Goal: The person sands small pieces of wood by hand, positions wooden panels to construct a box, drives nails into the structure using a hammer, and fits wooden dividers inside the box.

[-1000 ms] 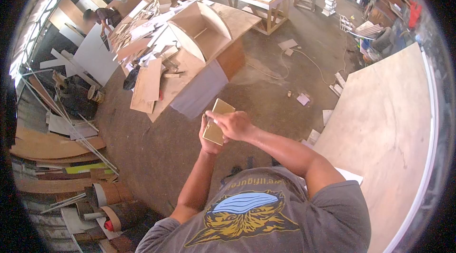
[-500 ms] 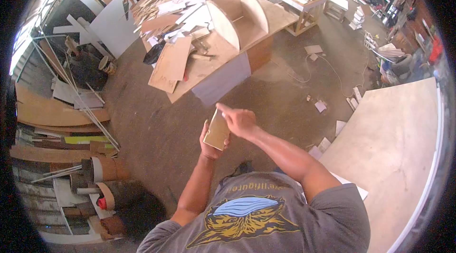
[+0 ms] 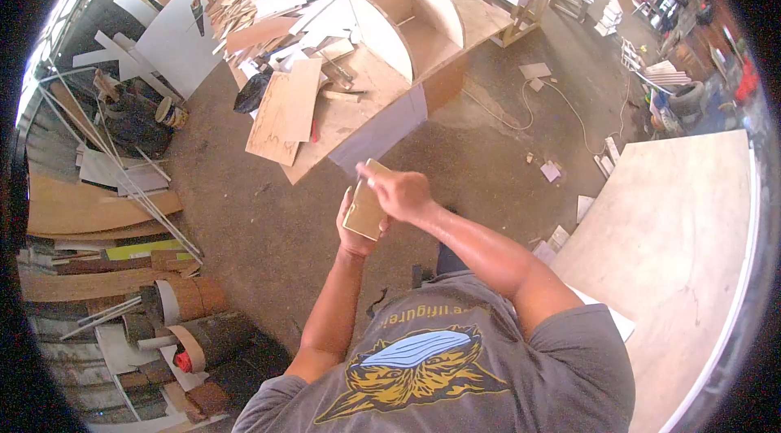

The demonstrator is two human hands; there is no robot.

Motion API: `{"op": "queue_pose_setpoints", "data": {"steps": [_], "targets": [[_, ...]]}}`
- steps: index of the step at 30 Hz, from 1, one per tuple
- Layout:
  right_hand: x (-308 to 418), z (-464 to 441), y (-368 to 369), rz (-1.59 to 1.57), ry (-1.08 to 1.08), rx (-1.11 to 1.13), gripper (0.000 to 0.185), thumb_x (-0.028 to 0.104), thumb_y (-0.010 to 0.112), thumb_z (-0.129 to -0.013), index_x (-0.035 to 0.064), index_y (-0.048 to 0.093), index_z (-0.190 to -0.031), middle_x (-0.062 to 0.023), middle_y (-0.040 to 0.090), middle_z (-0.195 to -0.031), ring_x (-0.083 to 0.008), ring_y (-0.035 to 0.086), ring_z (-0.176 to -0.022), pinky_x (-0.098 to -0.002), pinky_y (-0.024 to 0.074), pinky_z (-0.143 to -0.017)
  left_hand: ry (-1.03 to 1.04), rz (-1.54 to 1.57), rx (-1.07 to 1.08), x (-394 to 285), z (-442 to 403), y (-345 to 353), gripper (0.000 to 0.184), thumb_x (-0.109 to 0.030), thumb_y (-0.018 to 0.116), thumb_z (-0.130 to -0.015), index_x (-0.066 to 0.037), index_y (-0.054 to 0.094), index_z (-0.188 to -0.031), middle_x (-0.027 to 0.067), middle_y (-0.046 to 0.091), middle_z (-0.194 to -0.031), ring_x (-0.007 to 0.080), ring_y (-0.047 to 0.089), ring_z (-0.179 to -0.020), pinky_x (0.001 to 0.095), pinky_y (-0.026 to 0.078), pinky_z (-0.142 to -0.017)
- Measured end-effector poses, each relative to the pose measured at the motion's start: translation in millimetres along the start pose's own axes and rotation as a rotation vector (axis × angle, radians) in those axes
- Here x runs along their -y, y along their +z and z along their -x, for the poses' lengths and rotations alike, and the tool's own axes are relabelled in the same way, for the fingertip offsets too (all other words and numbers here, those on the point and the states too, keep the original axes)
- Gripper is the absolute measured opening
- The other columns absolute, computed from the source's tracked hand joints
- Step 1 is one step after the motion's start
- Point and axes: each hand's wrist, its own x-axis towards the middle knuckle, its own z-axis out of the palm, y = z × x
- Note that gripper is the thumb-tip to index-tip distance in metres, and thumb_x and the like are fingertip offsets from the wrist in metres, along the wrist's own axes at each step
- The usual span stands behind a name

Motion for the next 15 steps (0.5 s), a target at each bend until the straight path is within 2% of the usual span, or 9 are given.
{"op": "queue_pose_setpoints", "data": {"steps": [1, 3, 6, 7, 9, 10, 12, 13, 15], "targets": [[-15.3, -12.9, 1.6, -0.004, 0.12, -0.005, 0.045, 0.023, 0.064, -0.097, 0.0278, 0.064, -0.142, -0.0098, 0.076, -0.087, -0.0311, 0.075, -0.07, -0.0451, 0.059, -0.06, 0.007, -0.002, 0.066, -2.3, -14.5, 2.7, 0.063, -0.061, 0.036, -0.106, -0.012, 0.059, -0.137, 0.0094, 0.072, -0.112, 0.0249, 0.072, -0.083, 0.0353, 0.058, -0.055], [-27.5, -24.5, 5.5, 0.075, 0.067, 0.105, 0.044, 0.024, 0.063, -0.097, 0.0285, 0.064, -0.141, -0.0098, 0.077, -0.088, -0.0303, 0.074, -0.068, -0.0445, 0.0589, -0.06, 0.033, -0.004, 0.166, -9.8, -39.0, 6.5, 0.064, -0.06, 0.037, -0.106, -0.011, 0.058, -0.14, 0.0104, 0.072, -0.112, 0.0262, 0.072, -0.079, 0.0359, 0.059, -0.055], [-63.3, -49.4, 17.6, 0.022, -0.055, 0.05, 0.044, 0.026, 0.063, -0.098, 0.0304, 0.064, -0.142, -0.0105, 0.076, -0.087, -0.0303, 0.073, -0.066, -0.0448, 0.0582, -0.059, 0.097, 0.031, -0.287, -24.5, -85.5, 30.3, 0.064, -0.061, 0.037, -0.105, -0.011, 0.059, -0.139, 0.0124, 0.072, -0.107, 0.0267, 0.07, -0.071, 0.0351, 0.057, -0.051], [-76.7, -67.4, 16.6, 0.024, -0.022, 0.035, 0.044, 0.027, 0.063, -0.098, 0.0305, 0.064, -0.142, -0.0106, 0.076, -0.086, -0.0306, 0.073, -0.066, -0.045, 0.0581, -0.059, 0.067, 0.013, -0.087, -32.8, -102.6, 16.7, 0.064, -0.06, 0.036, -0.106, -0.011, 0.059, -0.138, 0.0131, 0.072, -0.107, 0.0265, 0.069, -0.065, 0.0356, 0.056, -0.05], [-102.6, -110.8, 6.5, 0.036, 0.193, 0.085, 0.043, 0.027, 0.062, -0.098, 0.0316, 0.065, -0.141, -0.0105, 0.075, -0.083, -0.0317, 0.073, -0.066, -0.0459, 0.0579, -0.059, 0.074, -0.032, 0.01, -43.1, -137.7, 8.9, 0.063, -0.06, 0.036, -0.105, -0.011, 0.059, -0.137, 0.0122, 0.072, -0.107, 0.0264, 0.068, -0.065, 0.0366, 0.056, -0.05], [-109.5, -124.5, 2.4, 0.071, 0.149, 0.137, 0.043, 0.026, 0.062, -0.098, 0.0314, 0.066, -0.14, -0.0106, 0.075, -0.083, -0.0306, 0.073, -0.066, -0.0446, 0.0582, -0.059, 0.075, -0.054, 0.053, -47.7, -151.7, 11.4, 0.063, -0.061, 0.036, -0.105, -0.011, 0.059, -0.137, 0.0118, 0.072, -0.107, 0.0263, 0.068, -0.065, 0.0371, 0.055, -0.05], [-124.5, -148.8, -2.2, 0.143, 0.057, 0.235, 0.042, 0.025, 0.063, -0.098, 0.0308, 0.067, -0.139, -0.0107, 0.076, -0.084, -0.0286, 0.074, -0.066, -0.0419, 0.0589, -0.06, 0.111, -0.015, -0.029, -56.9, -184.0, 16.6, 0.062, -0.061, 0.038, -0.104, -0.012, 0.06, -0.136, 0.0118, 0.072, -0.107, 0.0274, 0.066, -0.064, 0.0375, 0.055, -0.05], [-136.8, -152.7, 5.7, 0.004, -0.064, 0.1, 0.04, 0.027, 0.062, -0.099, 0.0315, 0.068, -0.138, -0.0113, 0.076, -0.081, -0.0293, 0.074, -0.066, -0.0431, 0.0587, -0.06, 0.115, 0.005, -0.094, -61.5, -198.2, 21.1, 0.062, -0.062, 0.038, -0.104, -0.012, 0.06, -0.136, 0.0121, 0.072, -0.106, 0.0276, 0.066, -0.063, 0.0371, 0.054, -0.05], [-170.5, -181.1, 6.9, 0.09, 0.059, 0.192, 0.039, 0.028, 0.061, -0.099, 0.0292, 0.068, -0.138, -0.0115, 0.076, -0.084, -0.0308, 0.074, -0.066, -0.0448, 0.059, -0.062, 0.149, 0.034, -0.143, -67.7, -222.4, 34.3, 0.062, -0.063, 0.04, -0.103, -0.013, 0.06, -0.135, 0.013, 0.072, -0.108, 0.0274, 0.067, -0.067, 0.0372, 0.054, -0.051]]}}
